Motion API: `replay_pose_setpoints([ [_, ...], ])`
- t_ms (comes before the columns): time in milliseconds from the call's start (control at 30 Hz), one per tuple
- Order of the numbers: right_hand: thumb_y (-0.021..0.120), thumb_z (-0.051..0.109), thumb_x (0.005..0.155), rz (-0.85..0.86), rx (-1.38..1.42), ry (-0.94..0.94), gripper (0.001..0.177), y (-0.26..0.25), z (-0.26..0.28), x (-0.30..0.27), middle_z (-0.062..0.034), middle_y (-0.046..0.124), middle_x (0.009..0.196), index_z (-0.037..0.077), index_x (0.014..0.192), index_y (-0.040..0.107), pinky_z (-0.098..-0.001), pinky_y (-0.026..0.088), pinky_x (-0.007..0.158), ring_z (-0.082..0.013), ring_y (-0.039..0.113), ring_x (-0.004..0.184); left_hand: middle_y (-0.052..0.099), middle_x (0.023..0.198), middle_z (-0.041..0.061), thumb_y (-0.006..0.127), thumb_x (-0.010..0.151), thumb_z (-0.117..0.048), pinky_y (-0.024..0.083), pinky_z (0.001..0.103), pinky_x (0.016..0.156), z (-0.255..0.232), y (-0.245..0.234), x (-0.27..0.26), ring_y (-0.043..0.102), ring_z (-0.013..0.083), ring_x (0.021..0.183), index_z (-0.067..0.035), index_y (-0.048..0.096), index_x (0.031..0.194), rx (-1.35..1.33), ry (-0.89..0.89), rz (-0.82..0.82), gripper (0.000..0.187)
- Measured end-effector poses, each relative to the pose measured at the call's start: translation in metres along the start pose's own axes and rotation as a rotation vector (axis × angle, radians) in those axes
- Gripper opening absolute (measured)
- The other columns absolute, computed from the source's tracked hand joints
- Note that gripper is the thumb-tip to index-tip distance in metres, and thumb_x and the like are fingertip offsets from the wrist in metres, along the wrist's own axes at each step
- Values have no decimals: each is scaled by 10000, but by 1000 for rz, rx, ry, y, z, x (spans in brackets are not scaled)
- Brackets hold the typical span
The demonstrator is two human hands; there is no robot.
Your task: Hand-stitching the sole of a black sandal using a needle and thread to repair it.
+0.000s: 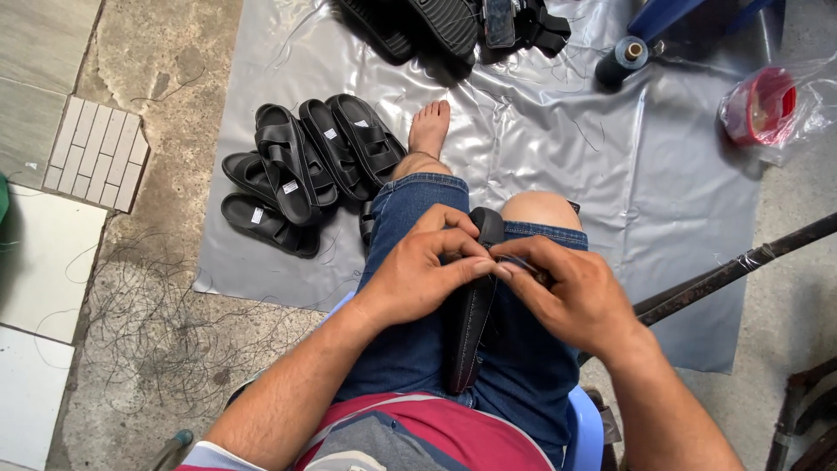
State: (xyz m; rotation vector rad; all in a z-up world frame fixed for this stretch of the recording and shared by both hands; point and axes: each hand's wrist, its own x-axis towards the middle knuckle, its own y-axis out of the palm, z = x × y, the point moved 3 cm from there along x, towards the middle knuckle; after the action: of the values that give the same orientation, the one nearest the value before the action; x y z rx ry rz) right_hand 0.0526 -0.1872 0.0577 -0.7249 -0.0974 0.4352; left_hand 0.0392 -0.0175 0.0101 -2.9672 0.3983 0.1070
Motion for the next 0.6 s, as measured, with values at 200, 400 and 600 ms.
replay_pose_setpoints([
  [200,592,289,822,90,121,86,184,-4,8,-2,-29,595,457,170,699,660,-321,466,428,-235,573,438,482,1206,115,678,775,-222,573,296,649,-17,-13,-13,589,195,861,-61,670,824,-292,-125,130,168],
  [400,588,456,792,218,-472,228,265,6,16,-15,-25,625,639,206,792,675,-364,527,582,-241,647,654,438,1257,93,633,814,-220,518,417,714,-26,0,-39,611,295,931,-173,644,863,379,212,45,68],
  [600,706,135,711,142,478,353,80,15,-19,-15,-11,587,511,57,718,722,-240,454,470,-90,498,514,467,1234,83,645,811,-208,536,355,642,-23,-1,-45,644,243,840,-182,657,866,302,169,-13,62],
])
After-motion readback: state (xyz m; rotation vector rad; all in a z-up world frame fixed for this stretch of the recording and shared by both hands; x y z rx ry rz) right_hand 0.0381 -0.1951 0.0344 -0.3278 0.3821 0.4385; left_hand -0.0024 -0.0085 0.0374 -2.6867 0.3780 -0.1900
